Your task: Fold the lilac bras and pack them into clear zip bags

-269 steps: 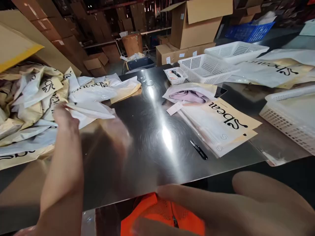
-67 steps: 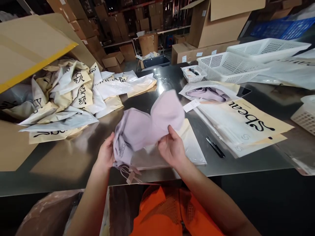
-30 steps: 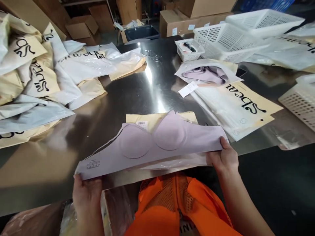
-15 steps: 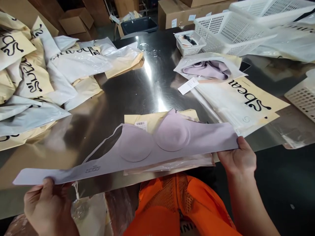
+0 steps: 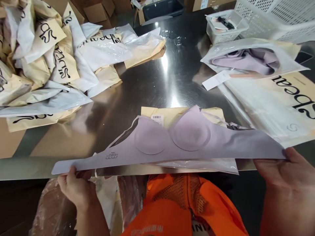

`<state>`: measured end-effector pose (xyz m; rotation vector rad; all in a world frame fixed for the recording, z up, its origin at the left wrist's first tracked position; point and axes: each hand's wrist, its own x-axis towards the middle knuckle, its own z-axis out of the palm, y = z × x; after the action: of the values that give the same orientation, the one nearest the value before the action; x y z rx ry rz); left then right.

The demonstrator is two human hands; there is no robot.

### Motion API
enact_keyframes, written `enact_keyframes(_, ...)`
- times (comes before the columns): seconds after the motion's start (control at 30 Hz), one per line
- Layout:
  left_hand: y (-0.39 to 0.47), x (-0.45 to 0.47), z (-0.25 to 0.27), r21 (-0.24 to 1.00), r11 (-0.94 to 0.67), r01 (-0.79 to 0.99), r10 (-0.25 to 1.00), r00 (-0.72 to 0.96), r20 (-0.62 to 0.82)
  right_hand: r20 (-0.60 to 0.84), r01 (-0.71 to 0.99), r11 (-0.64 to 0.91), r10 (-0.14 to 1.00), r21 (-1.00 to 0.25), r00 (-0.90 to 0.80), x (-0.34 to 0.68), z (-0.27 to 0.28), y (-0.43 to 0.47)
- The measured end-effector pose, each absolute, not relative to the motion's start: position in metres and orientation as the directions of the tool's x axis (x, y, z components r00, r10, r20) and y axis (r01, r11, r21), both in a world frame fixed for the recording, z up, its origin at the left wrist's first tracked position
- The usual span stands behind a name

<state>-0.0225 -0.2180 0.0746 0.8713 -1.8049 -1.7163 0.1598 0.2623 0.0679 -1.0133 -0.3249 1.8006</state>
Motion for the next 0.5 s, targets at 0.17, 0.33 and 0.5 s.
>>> enact_keyframes(0.17, -0.142, -0.029, 0.105, 0.989, -0.081, 0.122, -0.702, -0.711, 0.030, -0.470, -0.417, -0.424, 0.883, -0.804, 0.010, 0.160, 0.078, 0.270)
enact_keyframes(0.33, -0.040, -0.006, 0.109, 0.995, 0.052, 0.087, -0.190, -0.977, 0.096, -0.488, -0.385, -0.420, 0.867, -0.822, 0.097, 0.155, 0.101, 0.258)
enact_keyframes(0.5, 0.041, 0.035, 0.076, 0.822, 0.365, 0.437, 0.546, -0.816, 0.191, -0.424, -0.413, -0.368, 0.904, -0.833, 0.049, 0.154, 0.118, 0.239)
